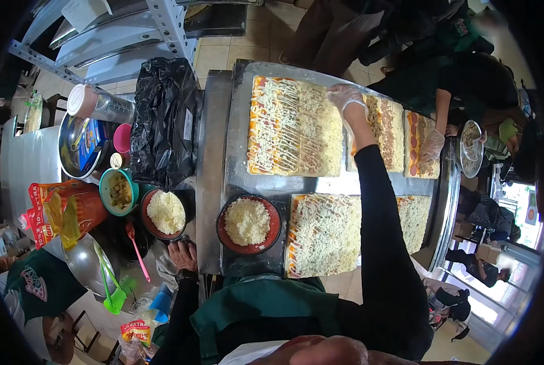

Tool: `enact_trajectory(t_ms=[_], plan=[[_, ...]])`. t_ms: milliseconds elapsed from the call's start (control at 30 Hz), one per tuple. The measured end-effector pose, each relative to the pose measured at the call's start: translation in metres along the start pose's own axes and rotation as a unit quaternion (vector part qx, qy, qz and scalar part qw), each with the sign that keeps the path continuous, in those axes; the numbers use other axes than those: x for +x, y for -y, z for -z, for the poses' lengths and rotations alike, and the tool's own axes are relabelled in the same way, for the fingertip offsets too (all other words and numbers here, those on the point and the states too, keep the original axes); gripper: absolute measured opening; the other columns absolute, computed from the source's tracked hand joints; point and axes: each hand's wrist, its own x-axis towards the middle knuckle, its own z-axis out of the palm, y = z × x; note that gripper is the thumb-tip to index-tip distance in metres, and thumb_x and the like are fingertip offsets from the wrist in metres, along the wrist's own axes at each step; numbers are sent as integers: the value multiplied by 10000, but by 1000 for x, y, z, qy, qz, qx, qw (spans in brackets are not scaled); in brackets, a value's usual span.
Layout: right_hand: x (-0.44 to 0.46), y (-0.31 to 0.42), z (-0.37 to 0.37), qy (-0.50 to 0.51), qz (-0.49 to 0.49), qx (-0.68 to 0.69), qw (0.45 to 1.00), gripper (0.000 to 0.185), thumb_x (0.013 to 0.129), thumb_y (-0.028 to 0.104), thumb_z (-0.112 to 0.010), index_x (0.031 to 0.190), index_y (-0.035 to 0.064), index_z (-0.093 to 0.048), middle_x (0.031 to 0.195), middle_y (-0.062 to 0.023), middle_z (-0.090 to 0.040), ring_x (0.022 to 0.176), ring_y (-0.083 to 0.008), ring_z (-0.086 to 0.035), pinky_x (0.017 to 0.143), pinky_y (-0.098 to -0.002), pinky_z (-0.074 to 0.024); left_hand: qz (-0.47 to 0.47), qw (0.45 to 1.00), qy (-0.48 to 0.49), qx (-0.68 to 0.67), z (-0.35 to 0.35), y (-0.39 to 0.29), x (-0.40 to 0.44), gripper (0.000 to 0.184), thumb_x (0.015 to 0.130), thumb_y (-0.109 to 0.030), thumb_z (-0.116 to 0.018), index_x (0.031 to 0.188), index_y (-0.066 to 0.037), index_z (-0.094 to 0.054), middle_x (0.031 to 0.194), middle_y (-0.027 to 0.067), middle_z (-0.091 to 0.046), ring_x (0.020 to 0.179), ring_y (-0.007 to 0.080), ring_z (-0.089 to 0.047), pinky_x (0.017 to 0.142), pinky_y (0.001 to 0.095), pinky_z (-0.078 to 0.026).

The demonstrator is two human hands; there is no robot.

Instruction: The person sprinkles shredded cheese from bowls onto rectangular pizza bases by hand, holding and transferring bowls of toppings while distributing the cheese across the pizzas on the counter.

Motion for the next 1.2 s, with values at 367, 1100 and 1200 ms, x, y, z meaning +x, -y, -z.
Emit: enact_trajectory(t_ms=[367, 1100, 1200], plan=[[-14, -38, -20, 39, 50, -142, 988, 384, 890, 101, -326, 1238, 191, -460, 1264, -17, -470, 1116, -163, -481, 968, -222, -329, 72, 990, 120, -31, 5, 1, -3, 353, 831, -270, -480, 1022, 27, -477, 1121, 270, -409, 1080, 441, -358, 944, 491, -269], [-116, -13, -50, -10, 52, 36, 998, 327, 806, 119, -446, 1102, 179, -570, 993, -80, -614, 825, -205, -595, 731, -302, -460, 52, 995, 82, 0, -13, 14, -11, 365, 830, -271, -476, 1035, 31, -473, 1143, 260, -411, 1100, 435, -348, 970, 487, -252], [-126, -7, -53, -25, 18, 119, 992, 269, 814, 197, -477, 1051, 174, -602, 999, -80, -614, 838, -204, -591, 780, -294, -452, 9, 1000, -18, -3, -17, 11, -10, 296, 804, -258, -474, 898, 21, -507, 995, 258, -477, 984, 429, -417, 922, 497, -295]])
